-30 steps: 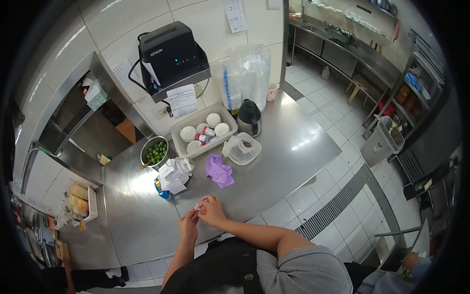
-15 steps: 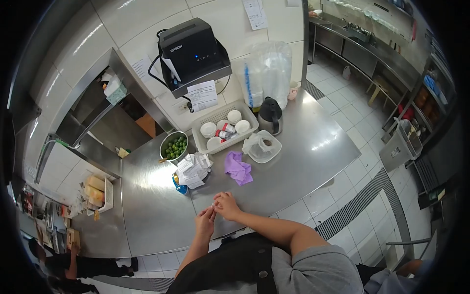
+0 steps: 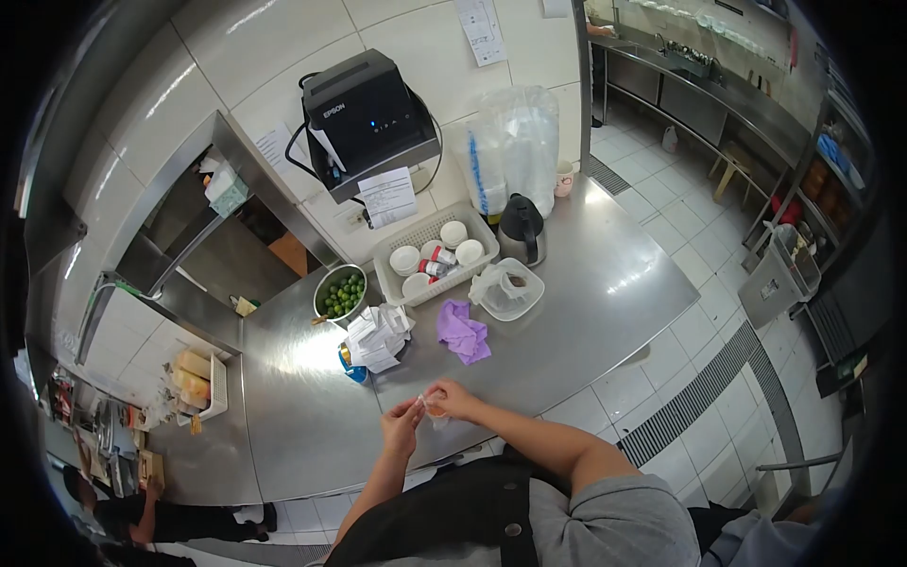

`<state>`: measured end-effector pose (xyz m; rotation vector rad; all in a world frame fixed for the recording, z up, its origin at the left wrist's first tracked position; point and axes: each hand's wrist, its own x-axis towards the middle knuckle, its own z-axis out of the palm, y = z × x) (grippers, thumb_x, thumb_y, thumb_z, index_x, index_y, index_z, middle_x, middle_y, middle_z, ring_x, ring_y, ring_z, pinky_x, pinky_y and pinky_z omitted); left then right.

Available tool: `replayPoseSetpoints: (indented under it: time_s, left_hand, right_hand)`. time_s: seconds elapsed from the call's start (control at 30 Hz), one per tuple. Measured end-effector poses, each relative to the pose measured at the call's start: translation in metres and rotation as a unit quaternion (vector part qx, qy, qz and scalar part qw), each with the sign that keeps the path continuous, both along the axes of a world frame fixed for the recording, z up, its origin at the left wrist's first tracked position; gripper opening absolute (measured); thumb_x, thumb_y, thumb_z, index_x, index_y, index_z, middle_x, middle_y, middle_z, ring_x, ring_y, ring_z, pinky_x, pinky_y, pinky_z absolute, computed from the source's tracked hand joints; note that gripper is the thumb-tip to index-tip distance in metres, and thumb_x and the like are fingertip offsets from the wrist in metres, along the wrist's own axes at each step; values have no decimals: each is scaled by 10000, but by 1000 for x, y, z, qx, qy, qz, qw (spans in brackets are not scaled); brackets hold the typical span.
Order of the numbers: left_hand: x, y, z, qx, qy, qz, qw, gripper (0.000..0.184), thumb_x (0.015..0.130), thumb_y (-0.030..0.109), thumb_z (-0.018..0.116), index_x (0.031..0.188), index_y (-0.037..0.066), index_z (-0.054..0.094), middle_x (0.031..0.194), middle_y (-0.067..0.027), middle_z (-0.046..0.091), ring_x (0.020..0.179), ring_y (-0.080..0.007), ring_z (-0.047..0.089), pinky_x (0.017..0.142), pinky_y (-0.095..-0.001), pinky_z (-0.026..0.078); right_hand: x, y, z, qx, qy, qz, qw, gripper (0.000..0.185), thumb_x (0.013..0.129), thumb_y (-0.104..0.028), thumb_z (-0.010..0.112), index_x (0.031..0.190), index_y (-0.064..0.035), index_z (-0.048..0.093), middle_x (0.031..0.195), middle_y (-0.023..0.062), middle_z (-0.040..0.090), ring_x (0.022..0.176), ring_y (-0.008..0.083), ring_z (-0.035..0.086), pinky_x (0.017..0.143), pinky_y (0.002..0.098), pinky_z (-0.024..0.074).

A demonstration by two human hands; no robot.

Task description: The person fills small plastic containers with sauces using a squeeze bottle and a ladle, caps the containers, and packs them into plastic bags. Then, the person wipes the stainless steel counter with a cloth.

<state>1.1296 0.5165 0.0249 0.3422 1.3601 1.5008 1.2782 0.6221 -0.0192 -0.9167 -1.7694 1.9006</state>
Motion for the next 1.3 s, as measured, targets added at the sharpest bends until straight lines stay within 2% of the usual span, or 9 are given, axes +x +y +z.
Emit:
replayPoseSetpoints:
  time_s: [0.13,0.2,0.3,0.5,0.6,0.83,1.03,1.2,1.3]
  left_hand:
    - [-2,-2,2,-18,34,-15,999,142,906,15,731,1020,-55,686,984,-114,720,878,-188,704,829,-283,595]
    - [-4,2,0,-29,63,-52,996,102,913,41,729,980,-24,688,950,-94,723,841,-169,695,793,-275,577]
    - [-10,1,-5,-27,79,-65,994,75,917,52,725,961,4,688,923,-77,726,822,-158,688,763,-267,553]
    - [-19,-6,-9,-17,58,-104,993,107,915,59,734,973,-23,697,933,-83,741,831,-140,696,774,-250,551]
    - [-22,-8,-9,9,61,-127,990,98,909,54,740,960,-5,680,946,-96,738,849,-161,698,787,-274,560]
    - [-38,-11,-6,6,75,-175,982,111,901,45,748,944,-25,674,936,-117,743,837,-164,709,815,-278,577]
    - [-50,-10,-2,10,208,-190,959,109,864,3,773,886,-24,670,864,-116,741,797,-156,704,786,-284,583]
    - [-56,-3,6,-16,434,-165,886,154,819,49,819,853,-22,687,794,-104,742,737,-121,691,711,-267,551]
    - [-51,1,17,-28,472,-182,862,162,821,33,804,915,-14,681,824,-106,744,752,-132,701,725,-275,564]
  right_hand:
    - [2,-16,21,44,24,-79,996,395,875,-194,727,1234,-80,608,1180,73,628,1192,220,572,1051,392,413]
    - [1,-18,37,413,-37,-53,909,360,823,-136,696,1170,-100,608,1108,123,648,1123,279,620,1052,465,413]
    - [2,-25,59,476,-94,41,873,389,793,-186,729,1152,-103,603,1138,95,649,1164,259,599,1104,517,331]
    - [0,-27,47,462,-67,28,884,269,821,-183,722,1050,-90,615,978,75,661,1029,274,628,1044,484,388]
    - [3,-30,42,514,-17,-11,858,232,830,-197,724,995,-76,613,953,103,657,976,302,636,981,455,434]
    - [5,-34,42,494,50,-23,868,202,819,-182,744,911,-65,608,912,112,638,934,325,625,873,430,478]
    - [-2,-33,39,513,66,-17,856,188,824,-164,737,882,-54,596,875,116,619,884,326,613,828,424,482]
    - [-8,-30,41,527,62,-35,847,138,832,-140,680,872,-53,580,844,126,582,848,326,588,787,427,468]
    - [-6,-28,43,532,46,-37,845,136,826,-129,677,870,-56,571,838,125,576,846,325,587,786,426,469]
